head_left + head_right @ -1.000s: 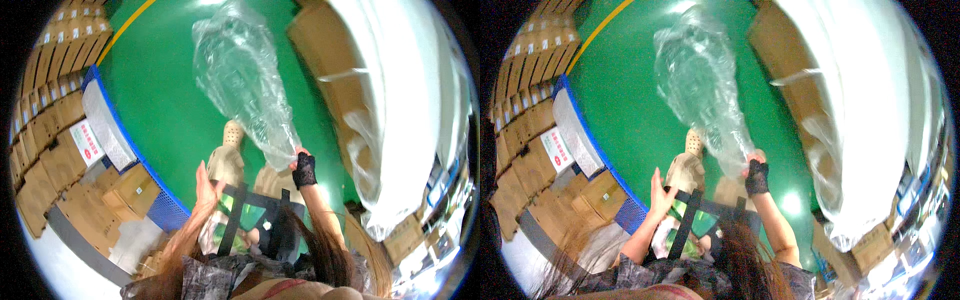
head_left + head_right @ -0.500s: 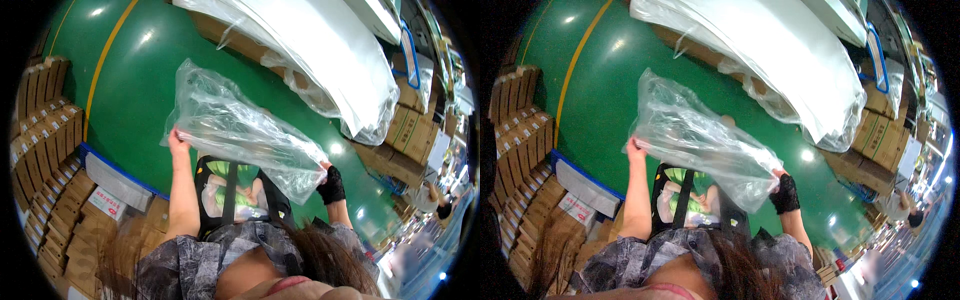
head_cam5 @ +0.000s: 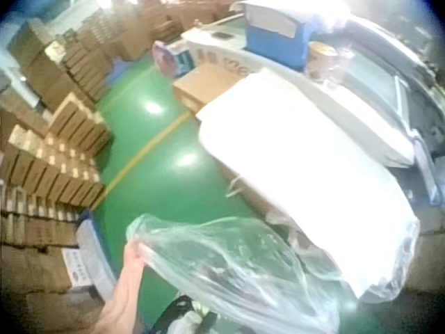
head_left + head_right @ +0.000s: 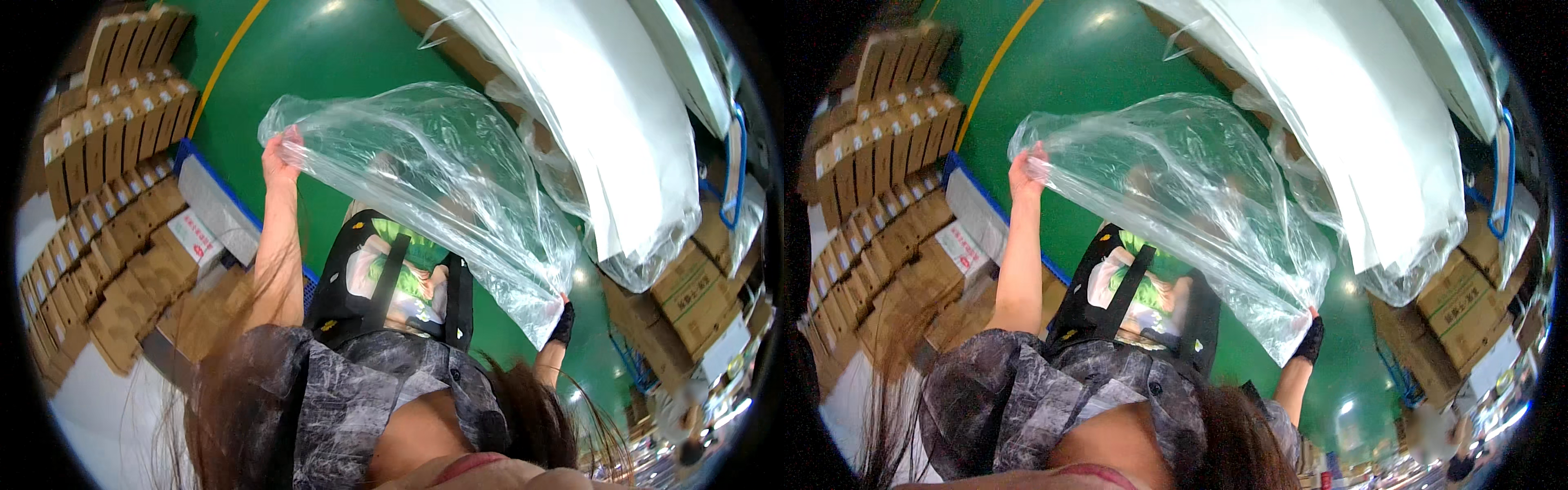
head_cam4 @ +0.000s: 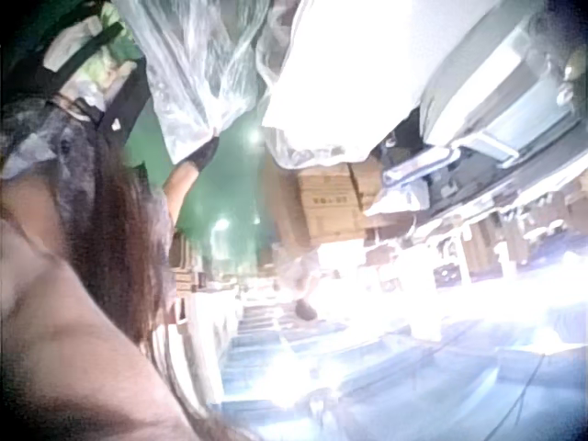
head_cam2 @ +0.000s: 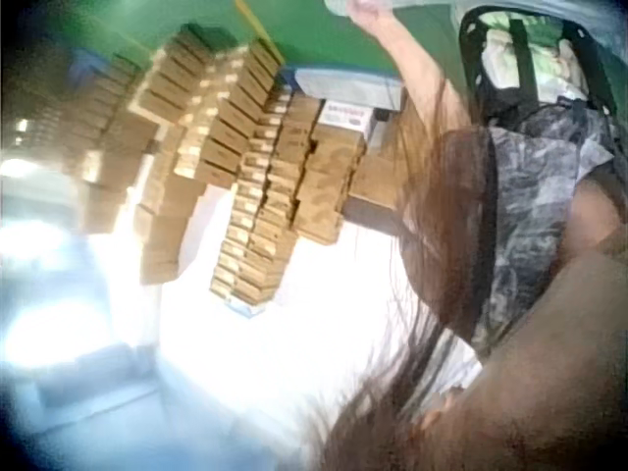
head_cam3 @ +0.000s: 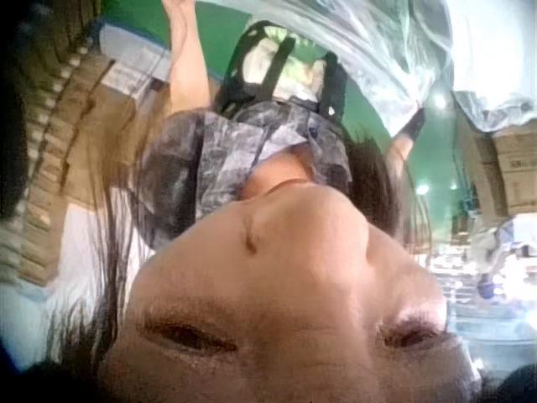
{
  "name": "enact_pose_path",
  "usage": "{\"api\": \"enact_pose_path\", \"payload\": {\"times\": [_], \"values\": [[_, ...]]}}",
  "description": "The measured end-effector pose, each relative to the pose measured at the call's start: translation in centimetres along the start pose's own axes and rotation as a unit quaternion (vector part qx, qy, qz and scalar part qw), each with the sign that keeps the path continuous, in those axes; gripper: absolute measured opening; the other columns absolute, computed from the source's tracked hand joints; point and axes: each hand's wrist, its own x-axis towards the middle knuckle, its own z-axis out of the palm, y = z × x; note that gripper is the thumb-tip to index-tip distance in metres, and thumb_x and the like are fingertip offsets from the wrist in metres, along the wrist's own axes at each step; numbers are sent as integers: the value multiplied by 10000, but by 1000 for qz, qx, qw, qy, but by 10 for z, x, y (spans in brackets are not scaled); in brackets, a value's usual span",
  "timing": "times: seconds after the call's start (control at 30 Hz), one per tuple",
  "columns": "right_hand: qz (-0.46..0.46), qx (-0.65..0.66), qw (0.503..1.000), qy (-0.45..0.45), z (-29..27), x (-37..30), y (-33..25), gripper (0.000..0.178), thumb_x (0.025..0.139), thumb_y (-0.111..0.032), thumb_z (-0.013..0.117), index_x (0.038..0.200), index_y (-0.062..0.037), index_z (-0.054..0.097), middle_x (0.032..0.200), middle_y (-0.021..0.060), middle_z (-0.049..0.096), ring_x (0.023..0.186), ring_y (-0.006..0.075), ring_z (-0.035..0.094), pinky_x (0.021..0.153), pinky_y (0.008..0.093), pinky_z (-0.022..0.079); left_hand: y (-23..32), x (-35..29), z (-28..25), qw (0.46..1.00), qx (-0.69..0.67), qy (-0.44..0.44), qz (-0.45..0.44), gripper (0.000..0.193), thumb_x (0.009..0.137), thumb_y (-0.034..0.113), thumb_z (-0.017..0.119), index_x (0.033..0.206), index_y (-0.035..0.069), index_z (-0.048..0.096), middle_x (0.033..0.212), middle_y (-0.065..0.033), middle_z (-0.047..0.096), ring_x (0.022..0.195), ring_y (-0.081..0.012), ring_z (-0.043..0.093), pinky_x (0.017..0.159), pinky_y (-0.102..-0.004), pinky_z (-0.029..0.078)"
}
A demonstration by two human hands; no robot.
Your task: The person places bubble wrap and tissue paper into cardboard boxes, then inserts pairs of sneakers into the boxes and closes them. The person repeats this process for multiple boxes on a green conveyor belt.
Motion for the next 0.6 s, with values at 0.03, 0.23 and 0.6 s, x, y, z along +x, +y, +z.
{"api": "enact_pose_path", "payload": {"times": [0.03,0.23,0.6], "values": [[-7,8,1000,2,3,-1,-3,455,739,-315,523,1063,4,521,974,152,580,838,299,559,750,393,450,3,4,-13,1000,3,24,2,246,711,0,480,952,-24,432,915,-157,539,661,-244,542,559,-331,487],[-59,-38,997,-30,67,-29,-25,393,760,-273,520,1056,-14,514,961,136,570,824,270,549,718,387,441,5,-34,-28,981,155,-116,-22,251,697,37,474,946,46,501,800,-88,587,462,-66,427,365,-178,331],[-162,-408,867,-234,185,-4,20,250,788,-182,491,981,-29,535,884,109,569,787,218,541,681,342,434,-195,-198,-7,723,524,-446,-70,602,666,41,479,1257,107,389,825,-125,604,706,-199,564,655,-320,454]]}}
